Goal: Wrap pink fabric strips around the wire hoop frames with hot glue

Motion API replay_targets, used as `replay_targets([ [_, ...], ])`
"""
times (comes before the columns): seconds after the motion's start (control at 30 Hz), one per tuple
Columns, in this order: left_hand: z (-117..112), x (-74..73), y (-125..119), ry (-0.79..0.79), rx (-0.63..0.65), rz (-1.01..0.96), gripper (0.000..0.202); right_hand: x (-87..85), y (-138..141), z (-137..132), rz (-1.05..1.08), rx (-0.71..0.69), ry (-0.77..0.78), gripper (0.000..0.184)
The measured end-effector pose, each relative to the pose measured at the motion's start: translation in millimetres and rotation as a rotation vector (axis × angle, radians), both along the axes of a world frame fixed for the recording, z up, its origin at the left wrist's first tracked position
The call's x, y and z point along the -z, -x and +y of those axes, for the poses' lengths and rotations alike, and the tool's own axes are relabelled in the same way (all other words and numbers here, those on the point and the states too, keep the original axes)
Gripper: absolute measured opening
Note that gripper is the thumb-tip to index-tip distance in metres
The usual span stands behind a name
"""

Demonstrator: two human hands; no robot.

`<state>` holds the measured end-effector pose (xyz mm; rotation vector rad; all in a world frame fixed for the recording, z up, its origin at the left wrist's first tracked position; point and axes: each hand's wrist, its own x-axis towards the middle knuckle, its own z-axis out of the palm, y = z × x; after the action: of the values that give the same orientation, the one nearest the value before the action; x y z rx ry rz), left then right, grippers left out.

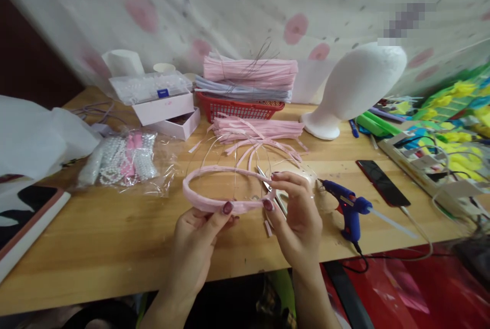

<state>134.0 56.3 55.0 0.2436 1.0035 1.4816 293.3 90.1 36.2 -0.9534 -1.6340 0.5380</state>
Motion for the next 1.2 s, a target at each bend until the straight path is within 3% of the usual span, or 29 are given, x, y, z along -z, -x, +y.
replay_targets([
  [0.13, -2, -4.5, -1, 0.020, -0.058, 0.013, 0.032, 2.1, 4, 1, 0.008, -0.136, 0.047, 0.020],
  [0.37, -6, -6.7, -2, -0.002, -0.048, 0.023, 0.033, -2.1, 8, -1, -0.028, -0.202, 0.057, 0.011],
  [0.77, -7, 4.2, 5, -0.087, 0.020, -0.005, 0.027, -7.9, 8, -6, 0.026, -0.252, 0.169, 0.010],
  [0.93, -8, -0.4, 0, -0.030, -0.051, 0.037, 0.027, -8.2, 13, -7, 0.017, -0.225, 0.171, 0.009],
  [1.2, -11, 3.5, 1, -0.056, -0.032, -0.005, 0.025, -4.3, 16, -7, -0.045, -0.187, 0.139, 0.016],
])
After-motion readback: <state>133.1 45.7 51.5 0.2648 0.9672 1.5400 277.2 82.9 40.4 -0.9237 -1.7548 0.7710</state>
